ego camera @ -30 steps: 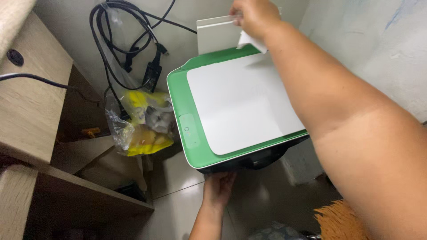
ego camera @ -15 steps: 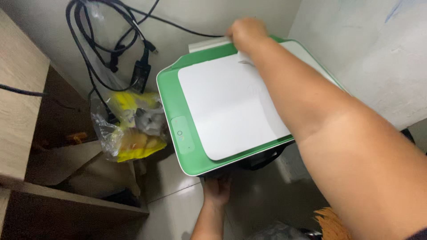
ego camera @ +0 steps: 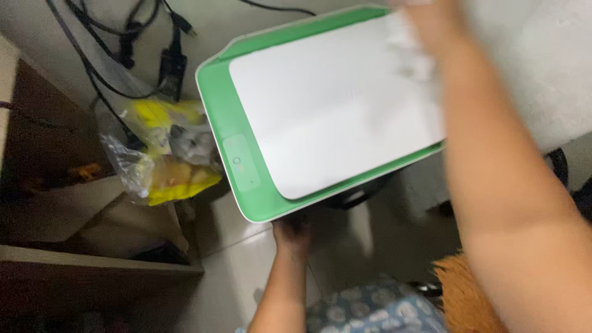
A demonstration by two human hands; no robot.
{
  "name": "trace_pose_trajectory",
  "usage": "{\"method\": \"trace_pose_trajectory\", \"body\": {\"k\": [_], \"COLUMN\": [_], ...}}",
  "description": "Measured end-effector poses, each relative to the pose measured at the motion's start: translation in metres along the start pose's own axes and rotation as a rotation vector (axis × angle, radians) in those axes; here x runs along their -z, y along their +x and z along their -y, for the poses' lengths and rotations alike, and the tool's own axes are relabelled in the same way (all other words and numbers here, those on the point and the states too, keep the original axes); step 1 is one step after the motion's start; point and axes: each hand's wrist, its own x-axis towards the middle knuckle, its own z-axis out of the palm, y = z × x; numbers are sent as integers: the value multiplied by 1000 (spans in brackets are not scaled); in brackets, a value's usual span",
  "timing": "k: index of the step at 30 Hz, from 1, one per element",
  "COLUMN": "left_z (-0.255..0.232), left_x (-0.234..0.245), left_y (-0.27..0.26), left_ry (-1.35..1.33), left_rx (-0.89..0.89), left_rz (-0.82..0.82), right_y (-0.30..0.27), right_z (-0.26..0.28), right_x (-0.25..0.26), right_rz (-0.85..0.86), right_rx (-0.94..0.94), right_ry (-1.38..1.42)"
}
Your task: The person wipes down the glass scanning bed and exterior of a printer with a cloth before organizing several storage boxes into a shelf and cleaning a small plastic container by hand.
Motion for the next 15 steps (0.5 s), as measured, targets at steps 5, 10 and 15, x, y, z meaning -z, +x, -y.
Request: {"method": "trace_pose_trajectory", "body": {"k": [5, 10, 15], "left_z": [-4, -7, 3], "left_x": [-4, -71, -85], "left_y": [0, -28, -34], "left_ry": [164, 201, 261], "left_rx": [26, 39, -67], "left_rz": [-160, -403, -356], "right_y": [-101, -103, -95], "right_z": [-50, -23, 23], "right_x": [108, 78, 68], "right_rz": [-473, -241, 125], "right_rx": [-227, -643, -608], "right_ry": [133, -70, -503]}}
